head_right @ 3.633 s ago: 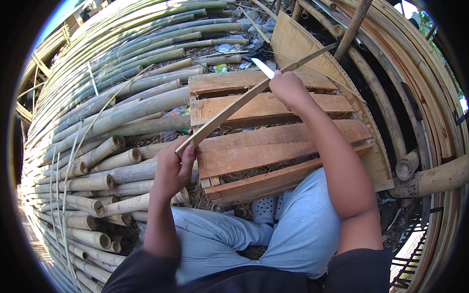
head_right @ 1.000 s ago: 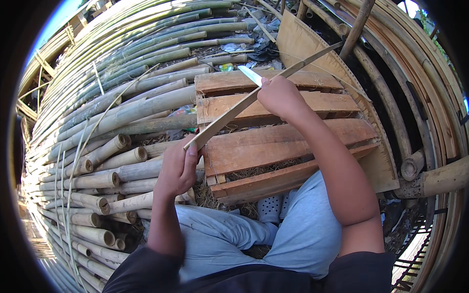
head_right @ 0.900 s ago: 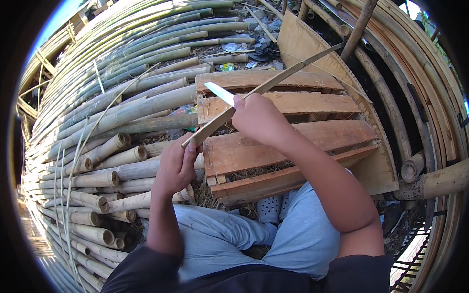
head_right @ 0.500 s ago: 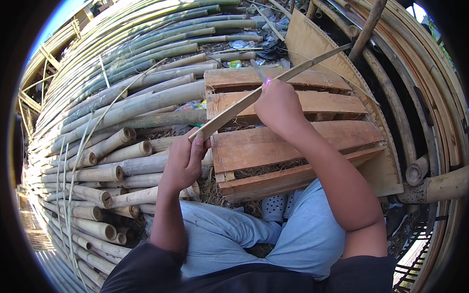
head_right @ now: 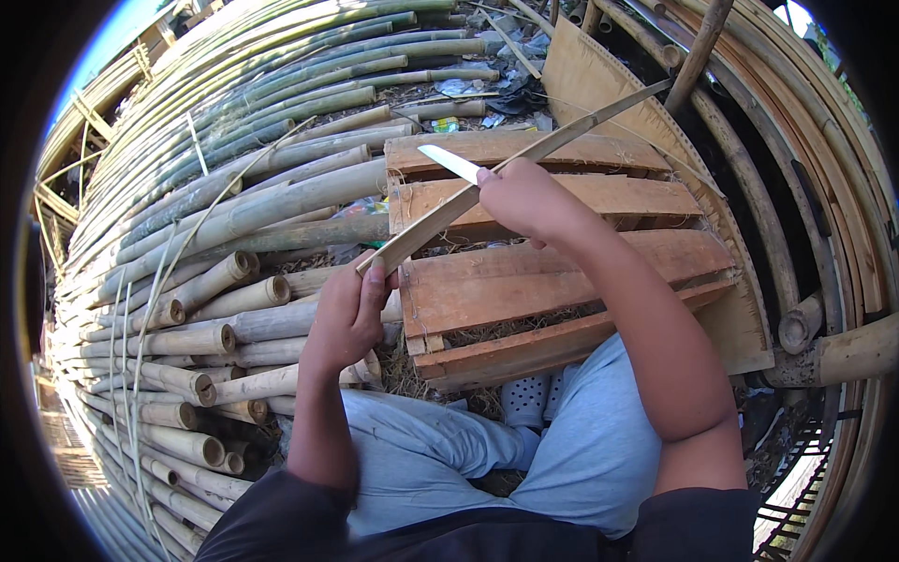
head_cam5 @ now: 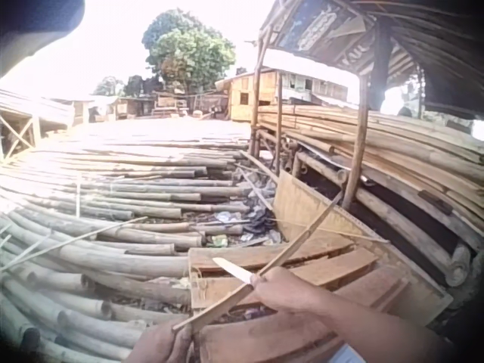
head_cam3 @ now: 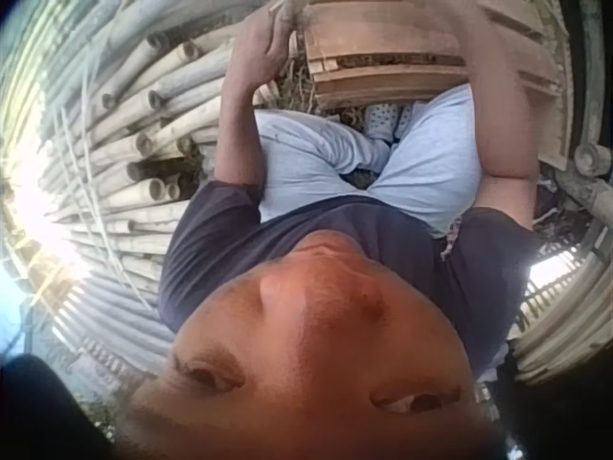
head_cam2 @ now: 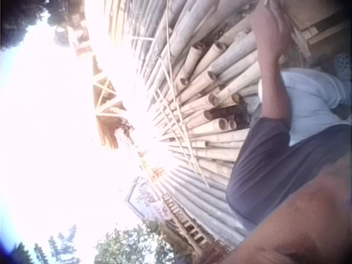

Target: The person is scraping and smoothing a bamboo strip using a small knife while sitting on a pile of bamboo poles.

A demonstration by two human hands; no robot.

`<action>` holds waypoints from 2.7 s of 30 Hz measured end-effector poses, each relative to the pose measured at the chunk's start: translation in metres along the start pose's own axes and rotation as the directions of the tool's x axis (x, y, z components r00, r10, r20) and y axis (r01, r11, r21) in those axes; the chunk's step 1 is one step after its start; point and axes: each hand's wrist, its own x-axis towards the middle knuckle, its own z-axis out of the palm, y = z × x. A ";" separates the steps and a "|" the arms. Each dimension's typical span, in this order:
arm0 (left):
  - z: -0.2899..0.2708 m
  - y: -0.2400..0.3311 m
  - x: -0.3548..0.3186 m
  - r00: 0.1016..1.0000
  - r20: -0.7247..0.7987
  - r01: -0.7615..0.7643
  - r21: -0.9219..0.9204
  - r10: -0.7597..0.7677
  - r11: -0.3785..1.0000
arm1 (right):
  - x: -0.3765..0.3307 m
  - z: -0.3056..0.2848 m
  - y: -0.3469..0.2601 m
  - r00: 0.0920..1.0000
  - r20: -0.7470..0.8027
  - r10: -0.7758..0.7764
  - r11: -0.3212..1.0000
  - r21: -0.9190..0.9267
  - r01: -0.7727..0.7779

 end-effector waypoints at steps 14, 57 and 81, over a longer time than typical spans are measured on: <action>0.001 0.005 0.000 1.000 -0.017 0.019 -0.034 -0.020 0.999 | 0.027 -0.036 0.029 0.967 0.005 0.257 0.936 0.250 -0.250; 0.001 0.004 -0.001 0.995 -0.098 0.005 0.001 -0.005 1.000 | -0.146 -0.022 -0.030 0.837 -0.282 -0.470 0.798 -0.541 0.266; 0.001 0.005 -0.004 0.993 -0.102 0.058 -0.032 -0.061 0.998 | -0.075 -0.019 -0.013 0.935 -0.050 -0.352 0.788 -0.555 0.267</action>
